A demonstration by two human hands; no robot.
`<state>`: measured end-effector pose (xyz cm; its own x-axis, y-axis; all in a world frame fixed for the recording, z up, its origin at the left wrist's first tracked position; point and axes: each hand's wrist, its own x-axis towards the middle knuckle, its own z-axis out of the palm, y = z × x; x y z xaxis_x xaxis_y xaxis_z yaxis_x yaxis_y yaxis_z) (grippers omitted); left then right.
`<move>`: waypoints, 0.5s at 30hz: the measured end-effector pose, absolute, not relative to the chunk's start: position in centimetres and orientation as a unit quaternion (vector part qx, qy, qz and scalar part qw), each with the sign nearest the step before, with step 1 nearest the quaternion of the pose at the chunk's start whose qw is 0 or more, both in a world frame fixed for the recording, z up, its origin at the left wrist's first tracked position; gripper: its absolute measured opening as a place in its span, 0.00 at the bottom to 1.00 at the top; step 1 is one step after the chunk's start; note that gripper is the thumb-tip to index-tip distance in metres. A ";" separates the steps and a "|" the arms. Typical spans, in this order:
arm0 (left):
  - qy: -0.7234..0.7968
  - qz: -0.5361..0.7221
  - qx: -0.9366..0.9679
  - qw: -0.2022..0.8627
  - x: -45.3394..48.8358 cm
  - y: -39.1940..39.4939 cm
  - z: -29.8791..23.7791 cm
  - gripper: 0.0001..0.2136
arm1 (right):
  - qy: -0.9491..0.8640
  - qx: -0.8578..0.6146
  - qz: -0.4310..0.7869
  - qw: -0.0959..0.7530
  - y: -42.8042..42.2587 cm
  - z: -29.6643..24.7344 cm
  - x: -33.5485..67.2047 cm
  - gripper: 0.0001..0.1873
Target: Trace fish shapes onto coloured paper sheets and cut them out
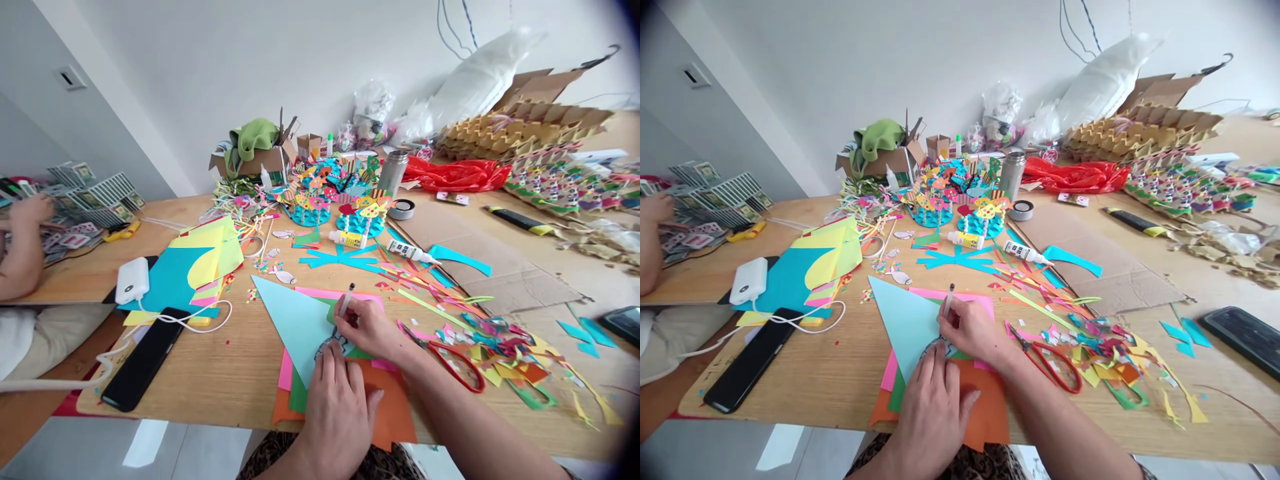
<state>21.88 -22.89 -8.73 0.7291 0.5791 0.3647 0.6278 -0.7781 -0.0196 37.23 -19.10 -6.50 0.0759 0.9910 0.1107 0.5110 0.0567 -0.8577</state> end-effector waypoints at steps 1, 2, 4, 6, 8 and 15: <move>-0.325 -0.176 -0.927 0.071 21.9 -22.9 -8.8 0.17 | -0.609 -0.616 0.304 0.397 -19.1 -6.5 37.3 0.02; -0.325 -0.178 -0.926 0.070 21.9 -22.9 -8.9 0.17 | -0.610 -0.615 0.305 0.396 -19.1 -6.5 37.3 0.02; -0.325 -0.181 -0.926 0.068 21.8 -22.9 -9.0 0.17 | -0.612 -0.613 0.305 0.396 -19.1 -6.5 37.3 0.02; -0.324 -0.185 -0.925 0.068 21.8 -22.9 -9.0 0.17 | -0.614 -0.612 0.305 0.394 -19.2 -6.5 37.3 0.03; -0.323 -0.188 -0.925 0.068 21.8 -22.9 -9.0 0.17 | -0.615 -0.614 0.303 0.392 -19.2 -6.5 37.3 0.03; -0.326 -0.184 -0.925 0.065 21.8 -23.0 -8.9 0.16 | -0.616 -0.613 0.299 0.394 -19.1 -6.6 37.3 0.04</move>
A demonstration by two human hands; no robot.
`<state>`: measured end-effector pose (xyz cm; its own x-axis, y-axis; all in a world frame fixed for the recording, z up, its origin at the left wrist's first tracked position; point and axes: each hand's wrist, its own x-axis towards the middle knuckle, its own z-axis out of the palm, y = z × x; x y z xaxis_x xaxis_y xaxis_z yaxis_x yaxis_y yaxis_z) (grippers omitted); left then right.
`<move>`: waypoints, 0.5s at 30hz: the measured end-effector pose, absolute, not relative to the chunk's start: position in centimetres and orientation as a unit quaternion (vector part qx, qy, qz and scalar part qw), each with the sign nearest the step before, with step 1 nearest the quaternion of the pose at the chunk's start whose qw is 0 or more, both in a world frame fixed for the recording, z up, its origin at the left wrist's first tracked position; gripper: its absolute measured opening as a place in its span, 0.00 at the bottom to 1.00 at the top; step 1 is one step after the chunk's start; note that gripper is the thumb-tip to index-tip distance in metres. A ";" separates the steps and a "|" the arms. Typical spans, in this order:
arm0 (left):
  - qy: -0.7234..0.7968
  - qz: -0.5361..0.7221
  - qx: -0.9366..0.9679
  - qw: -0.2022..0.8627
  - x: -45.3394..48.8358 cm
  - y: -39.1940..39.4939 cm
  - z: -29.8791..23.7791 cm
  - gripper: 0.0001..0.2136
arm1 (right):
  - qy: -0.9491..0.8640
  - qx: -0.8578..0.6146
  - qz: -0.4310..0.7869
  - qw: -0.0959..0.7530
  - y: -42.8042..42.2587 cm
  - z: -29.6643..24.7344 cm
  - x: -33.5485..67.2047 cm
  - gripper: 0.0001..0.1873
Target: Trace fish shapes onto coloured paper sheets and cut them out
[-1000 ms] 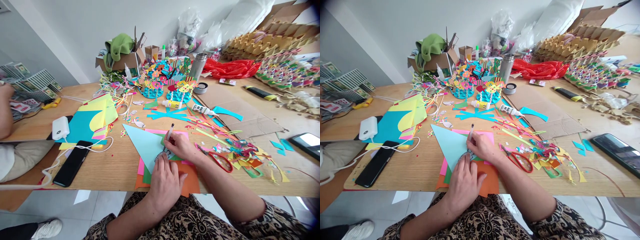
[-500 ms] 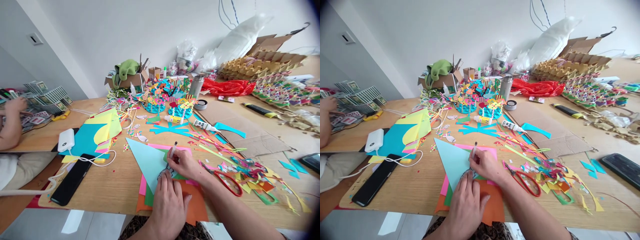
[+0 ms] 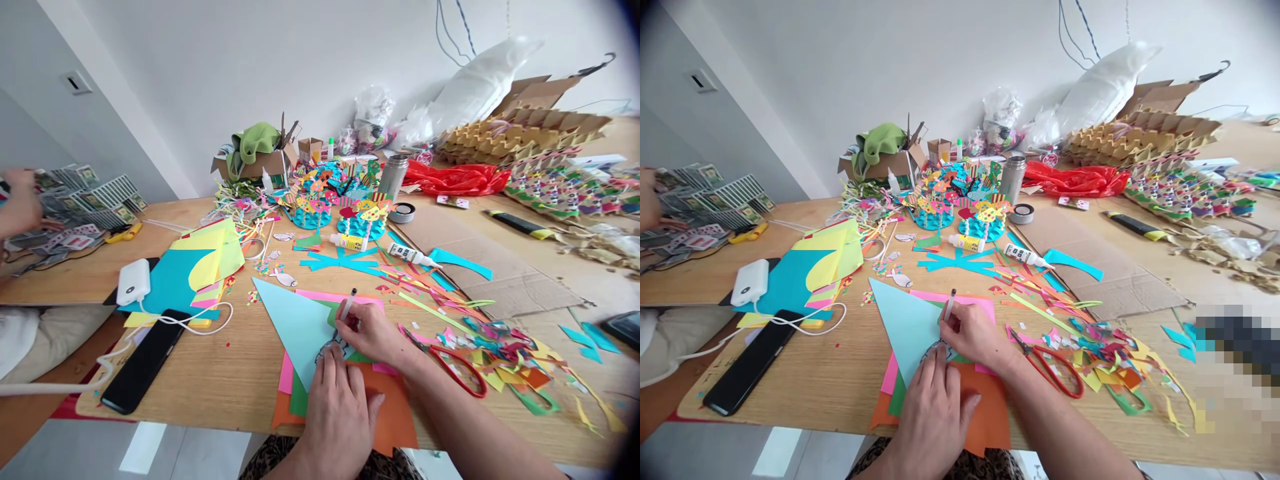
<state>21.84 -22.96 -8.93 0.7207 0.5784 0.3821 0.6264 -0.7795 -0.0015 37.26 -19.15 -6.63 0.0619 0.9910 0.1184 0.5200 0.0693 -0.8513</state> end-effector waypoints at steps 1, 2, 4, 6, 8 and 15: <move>-0.327 -0.180 -0.926 0.065 21.8 -23.0 -8.9 0.16 | -0.617 -0.613 0.298 0.393 -19.2 -6.7 37.3 0.04; -0.328 -0.178 -0.926 0.064 21.8 -23.0 -8.8 0.16 | -0.617 -0.614 0.297 0.392 -19.2 -6.7 37.3 0.04; -0.329 -0.171 -0.927 0.063 21.8 -23.0 -8.7 0.16 | -0.618 -0.618 0.293 0.389 -19.2 -6.6 37.3 0.04; -0.326 -0.165 -0.929 0.060 21.8 -23.0 -8.5 0.16 | -0.619 -0.621 0.288 0.386 -19.2 -6.5 37.3 0.04; -0.322 -0.157 -0.932 0.052 21.7 -22.9 -8.4 0.16 | -0.620 -0.622 0.282 0.387 -19.2 -6.3 37.3 0.04; -0.317 -0.140 -0.937 0.036 21.6 -22.7 -8.2 0.14 | -0.618 -0.620 0.281 0.393 -19.0 -6.0 37.3 0.05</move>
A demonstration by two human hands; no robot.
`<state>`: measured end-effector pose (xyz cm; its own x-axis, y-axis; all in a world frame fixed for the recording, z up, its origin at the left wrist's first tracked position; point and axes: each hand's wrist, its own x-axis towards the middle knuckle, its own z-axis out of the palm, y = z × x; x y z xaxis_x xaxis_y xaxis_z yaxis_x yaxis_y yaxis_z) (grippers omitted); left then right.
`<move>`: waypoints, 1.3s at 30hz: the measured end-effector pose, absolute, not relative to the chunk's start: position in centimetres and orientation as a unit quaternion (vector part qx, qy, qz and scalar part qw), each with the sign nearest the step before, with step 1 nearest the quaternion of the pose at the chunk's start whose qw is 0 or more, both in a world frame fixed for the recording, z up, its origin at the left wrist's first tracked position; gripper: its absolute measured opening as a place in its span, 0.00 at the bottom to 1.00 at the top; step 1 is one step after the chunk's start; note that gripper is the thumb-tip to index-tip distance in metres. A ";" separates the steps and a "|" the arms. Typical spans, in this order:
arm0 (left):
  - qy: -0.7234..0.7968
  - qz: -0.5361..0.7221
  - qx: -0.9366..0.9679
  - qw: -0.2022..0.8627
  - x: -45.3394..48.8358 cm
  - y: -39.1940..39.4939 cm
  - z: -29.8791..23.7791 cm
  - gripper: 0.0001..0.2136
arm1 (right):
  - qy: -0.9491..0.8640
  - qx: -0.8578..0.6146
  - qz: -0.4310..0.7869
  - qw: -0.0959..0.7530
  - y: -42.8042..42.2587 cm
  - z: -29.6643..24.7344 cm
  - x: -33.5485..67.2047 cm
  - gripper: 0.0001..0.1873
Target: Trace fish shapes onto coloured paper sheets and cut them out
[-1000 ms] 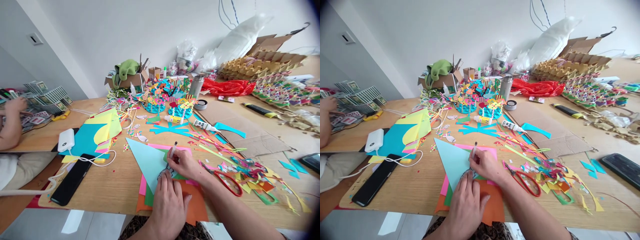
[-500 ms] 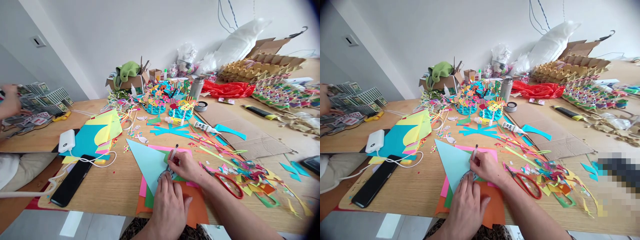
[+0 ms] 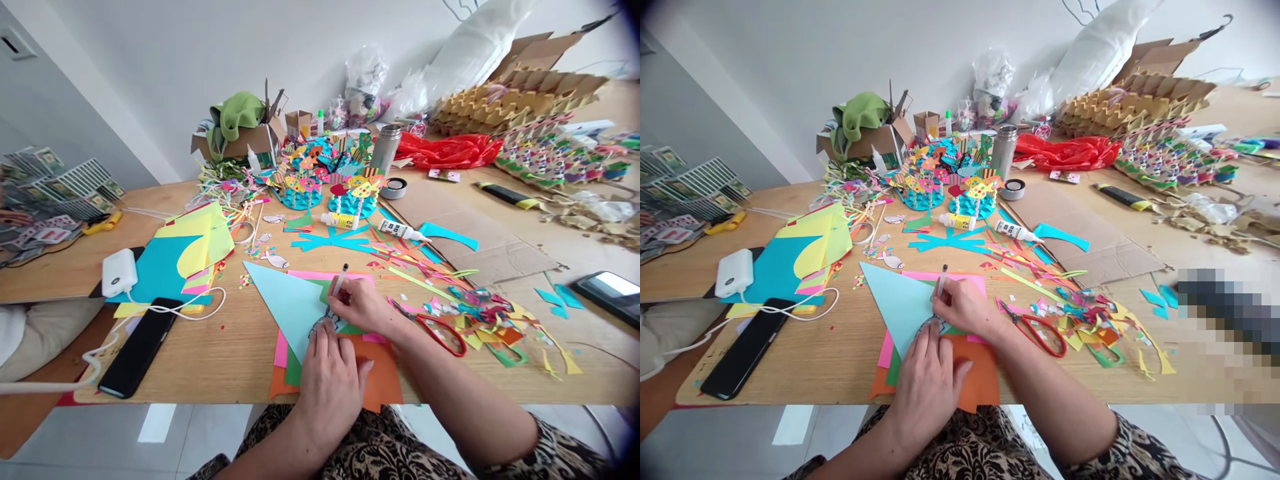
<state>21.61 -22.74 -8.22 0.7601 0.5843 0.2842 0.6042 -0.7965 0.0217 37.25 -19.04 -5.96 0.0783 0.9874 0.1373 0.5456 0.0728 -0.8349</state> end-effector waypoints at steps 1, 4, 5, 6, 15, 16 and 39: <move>-0.317 -0.139 -0.937 0.038 21.6 -22.7 -8.2 0.15 | -0.617 -0.621 0.279 0.395 -19.0 -6.0 37.3 0.05; -0.318 -0.134 -0.938 0.040 21.7 -22.7 -8.0 0.15 | -0.613 -0.625 0.275 0.398 -19.0 -6.1 37.4 0.05; -0.319 -0.132 -0.938 0.040 21.7 -22.7 -8.0 0.15 | -0.613 -0.625 0.275 0.398 -19.0 -6.1 37.4 0.04; -0.319 -0.130 -0.938 0.039 21.7 -22.7 -7.9 0.16 | -0.613 -0.625 0.275 0.398 -19.0 -6.2 37.4 0.04; -0.317 -0.128 -0.939 0.040 21.6 -22.7 -7.9 0.15 | -0.615 -0.629 0.261 0.398 -19.0 -6.1 37.4 0.05; -0.316 -0.129 -0.939 0.040 21.6 -22.7 -7.8 0.15 | -0.614 -0.630 0.258 0.399 -19.0 -6.1 37.4 0.05; -0.310 -0.125 -0.942 0.040 21.5 -22.6 -8.3 0.19 | -0.627 -0.625 0.249 0.393 -19.2 -6.0 37.7 0.06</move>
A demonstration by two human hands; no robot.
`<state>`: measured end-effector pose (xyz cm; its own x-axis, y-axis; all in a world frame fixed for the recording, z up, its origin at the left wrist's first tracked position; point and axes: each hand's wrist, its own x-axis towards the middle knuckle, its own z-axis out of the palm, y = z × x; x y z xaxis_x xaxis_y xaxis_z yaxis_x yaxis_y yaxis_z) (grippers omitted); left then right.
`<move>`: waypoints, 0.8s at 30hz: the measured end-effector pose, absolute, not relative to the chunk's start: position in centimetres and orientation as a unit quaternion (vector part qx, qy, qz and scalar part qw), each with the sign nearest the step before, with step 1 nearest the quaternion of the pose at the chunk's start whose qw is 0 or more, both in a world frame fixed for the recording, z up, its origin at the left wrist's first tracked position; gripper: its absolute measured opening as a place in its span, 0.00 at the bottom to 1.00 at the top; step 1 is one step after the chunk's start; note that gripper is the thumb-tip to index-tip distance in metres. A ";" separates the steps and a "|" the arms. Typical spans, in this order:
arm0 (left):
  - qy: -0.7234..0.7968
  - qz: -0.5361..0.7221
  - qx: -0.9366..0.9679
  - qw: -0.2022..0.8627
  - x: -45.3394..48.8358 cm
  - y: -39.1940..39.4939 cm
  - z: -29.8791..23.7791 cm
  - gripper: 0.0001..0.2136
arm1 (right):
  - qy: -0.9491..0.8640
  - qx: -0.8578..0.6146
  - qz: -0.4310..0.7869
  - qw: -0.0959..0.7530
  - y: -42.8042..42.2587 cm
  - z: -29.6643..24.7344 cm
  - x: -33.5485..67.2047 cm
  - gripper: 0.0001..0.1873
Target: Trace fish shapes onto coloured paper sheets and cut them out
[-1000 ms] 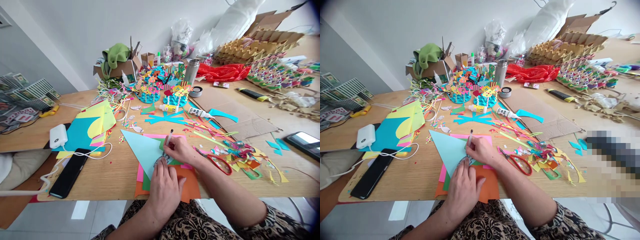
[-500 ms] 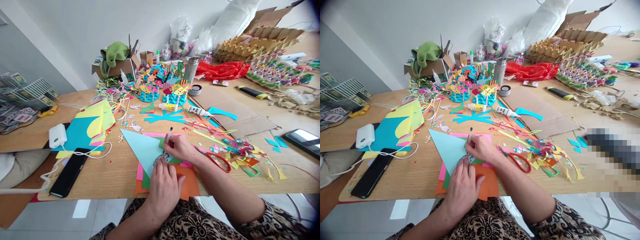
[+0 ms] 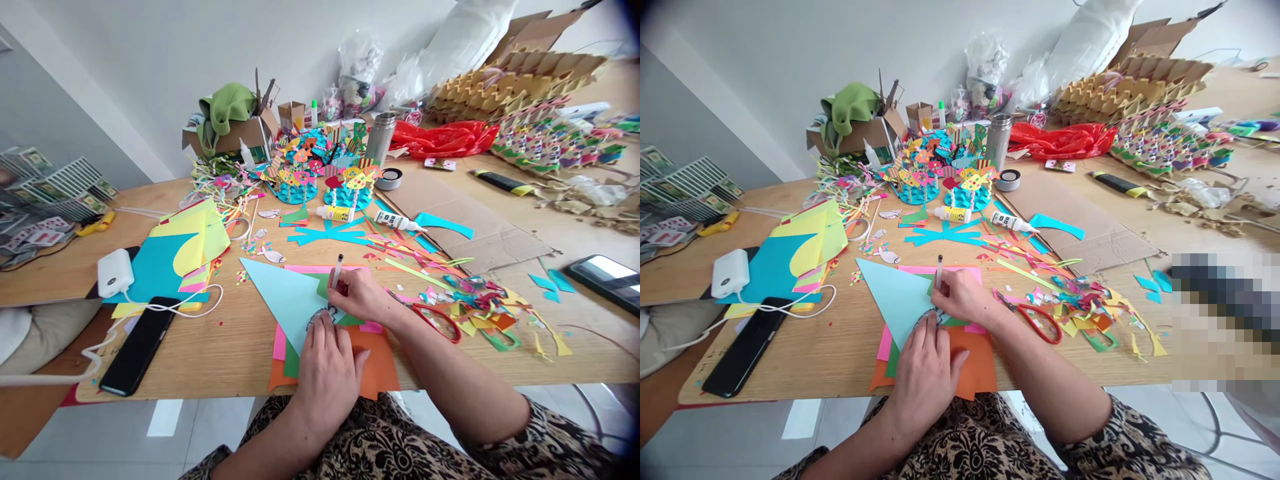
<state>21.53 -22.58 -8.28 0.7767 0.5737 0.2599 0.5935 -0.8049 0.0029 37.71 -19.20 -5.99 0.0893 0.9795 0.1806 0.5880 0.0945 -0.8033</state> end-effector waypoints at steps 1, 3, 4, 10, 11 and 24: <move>-0.310 -0.126 -0.941 0.040 21.5 -22.6 -8.4 0.21 | -0.627 -0.625 0.250 0.392 -19.2 -6.0 37.7 0.06; -0.311 -0.128 -0.941 0.040 21.5 -22.5 -8.6 0.24 | -0.626 -0.625 0.252 0.392 -19.2 -6.0 37.7 0.06; -0.311 -0.128 -0.941 0.040 21.5 -22.4 -8.6 0.25 | -0.626 -0.625 0.252 0.392 -19.2 -6.0 37.8 0.06; -0.314 -0.115 -0.942 0.029 21.8 -21.9 -8.4 0.26 | -0.625 -0.626 0.249 0.394 -19.1 -6.3 37.8 0.06; -0.314 -0.114 -0.942 0.025 21.8 -21.8 -8.4 0.25 | -0.625 -0.627 0.248 0.394 -19.1 -6.3 37.8 0.06; -0.320 -0.115 -0.940 -0.006 21.9 -21.5 -8.1 0.22 | -0.606 -0.659 0.230 0.382 -19.0 -5.9 38.0 0.07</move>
